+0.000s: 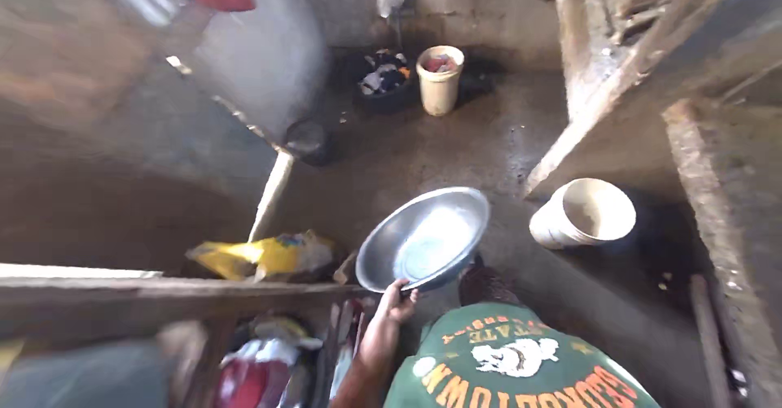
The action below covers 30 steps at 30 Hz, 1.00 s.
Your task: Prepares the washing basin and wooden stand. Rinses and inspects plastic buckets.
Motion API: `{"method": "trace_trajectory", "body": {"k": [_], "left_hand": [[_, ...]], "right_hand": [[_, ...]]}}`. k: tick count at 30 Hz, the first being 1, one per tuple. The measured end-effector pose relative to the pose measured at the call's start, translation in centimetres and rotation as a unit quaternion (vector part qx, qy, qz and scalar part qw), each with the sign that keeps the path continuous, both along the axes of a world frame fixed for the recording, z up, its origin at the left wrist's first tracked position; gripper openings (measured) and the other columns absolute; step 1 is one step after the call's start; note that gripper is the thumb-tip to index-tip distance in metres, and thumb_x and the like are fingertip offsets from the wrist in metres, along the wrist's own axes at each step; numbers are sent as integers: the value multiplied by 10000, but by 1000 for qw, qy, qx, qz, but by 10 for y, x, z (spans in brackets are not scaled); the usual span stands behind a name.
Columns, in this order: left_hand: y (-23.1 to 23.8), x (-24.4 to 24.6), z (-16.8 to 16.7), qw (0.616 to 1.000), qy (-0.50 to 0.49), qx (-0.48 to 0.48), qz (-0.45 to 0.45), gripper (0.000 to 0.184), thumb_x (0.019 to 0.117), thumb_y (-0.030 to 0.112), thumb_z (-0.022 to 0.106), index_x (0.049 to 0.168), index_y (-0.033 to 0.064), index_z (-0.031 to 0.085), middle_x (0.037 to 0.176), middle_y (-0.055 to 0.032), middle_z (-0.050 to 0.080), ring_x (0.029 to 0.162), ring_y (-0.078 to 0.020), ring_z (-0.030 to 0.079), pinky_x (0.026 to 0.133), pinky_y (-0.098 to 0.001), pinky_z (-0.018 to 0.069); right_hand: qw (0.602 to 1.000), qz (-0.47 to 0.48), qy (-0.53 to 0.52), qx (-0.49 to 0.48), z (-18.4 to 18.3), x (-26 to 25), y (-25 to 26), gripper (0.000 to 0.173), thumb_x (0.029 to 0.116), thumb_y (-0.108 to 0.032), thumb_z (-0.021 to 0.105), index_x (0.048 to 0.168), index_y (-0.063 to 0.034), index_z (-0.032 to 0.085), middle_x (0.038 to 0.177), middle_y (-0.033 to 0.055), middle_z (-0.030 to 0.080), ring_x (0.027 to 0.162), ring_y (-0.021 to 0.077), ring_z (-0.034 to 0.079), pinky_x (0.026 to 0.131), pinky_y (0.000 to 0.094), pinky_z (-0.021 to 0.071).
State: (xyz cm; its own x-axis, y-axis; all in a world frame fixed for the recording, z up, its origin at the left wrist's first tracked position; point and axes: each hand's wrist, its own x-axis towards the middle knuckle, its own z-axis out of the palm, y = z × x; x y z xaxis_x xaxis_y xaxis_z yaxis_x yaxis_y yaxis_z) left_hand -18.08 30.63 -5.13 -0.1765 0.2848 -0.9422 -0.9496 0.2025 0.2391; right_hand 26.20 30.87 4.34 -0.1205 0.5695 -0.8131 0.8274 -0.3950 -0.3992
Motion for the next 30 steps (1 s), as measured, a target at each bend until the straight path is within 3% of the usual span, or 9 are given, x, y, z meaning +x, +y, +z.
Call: {"method": "trace_trajectory", "body": {"k": [2,5,8,10,13,16,22,25,30], "left_hand": [[28,-16,-10,999,29,-18,24,94,972,112,518,1055,69,512,809,-93,599,591,-137,613,492,-243,540],[68,-39,-11,996,55,-31,70,58,989,122,480,1019,82,509,772,-73,597,582,-121,617,495,-219,544],[95,-71,-11,992,48,-22,113,98,1000,155,451,987,84,517,753,-65,618,574,-108,643,489,-194,551],[114,-91,-10,989,48,-22,136,117,1000,175,448,967,92,523,740,-57,621,561,-98,643,470,-184,542],[137,-114,-20,983,49,-35,176,96,993,182,463,990,103,518,775,-59,619,584,-112,643,489,-199,551],[169,-138,-32,972,59,-54,219,63,984,163,474,973,112,508,755,-46,592,562,-97,608,477,-186,523],[227,-197,-62,953,7,-53,300,25,992,136,469,996,120,488,775,-48,567,561,-85,585,461,-164,496],[251,-220,-73,936,-19,-66,345,29,985,109,487,1013,117,486,813,-60,570,588,-95,588,476,-169,501],[287,-260,-100,923,-55,-85,371,29,991,106,488,1019,110,491,807,-54,566,580,-87,577,479,-165,497]], "right_hand": [[982,-35,-60,-177,-55,2,60,406,1106,-198,475,1330,122,583,1360,293,613,1265,365,608,1090,464,456],[982,-38,-80,-170,-86,-3,118,421,1091,-232,497,1396,53,541,1428,257,559,1320,384,546,1115,508,413],[984,41,-123,-118,-176,6,169,388,1028,-239,608,1281,56,619,1303,270,634,1243,418,602,1042,599,464],[976,106,-163,-99,-198,-7,215,350,997,-236,631,1190,55,635,1210,265,659,1164,420,640,959,608,512],[958,71,-242,-138,-200,-49,287,403,948,-310,662,1179,21,665,1234,239,676,1181,393,652,960,605,523],[963,53,-245,-100,-197,-87,349,491,852,-403,766,1113,6,691,1169,230,697,1122,384,673,924,613,533],[969,18,-237,-69,-191,-158,443,623,846,-379,823,1262,45,634,1279,265,652,1220,390,629,1022,584,492],[971,-11,-225,-74,-155,-200,478,588,912,-299,786,1313,83,590,1323,287,620,1252,390,604,1059,553,466],[963,61,-253,-63,-166,-244,551,575,916,-346,779,1259,92,633,1310,305,626,1270,418,589,1077,578,446]]}}
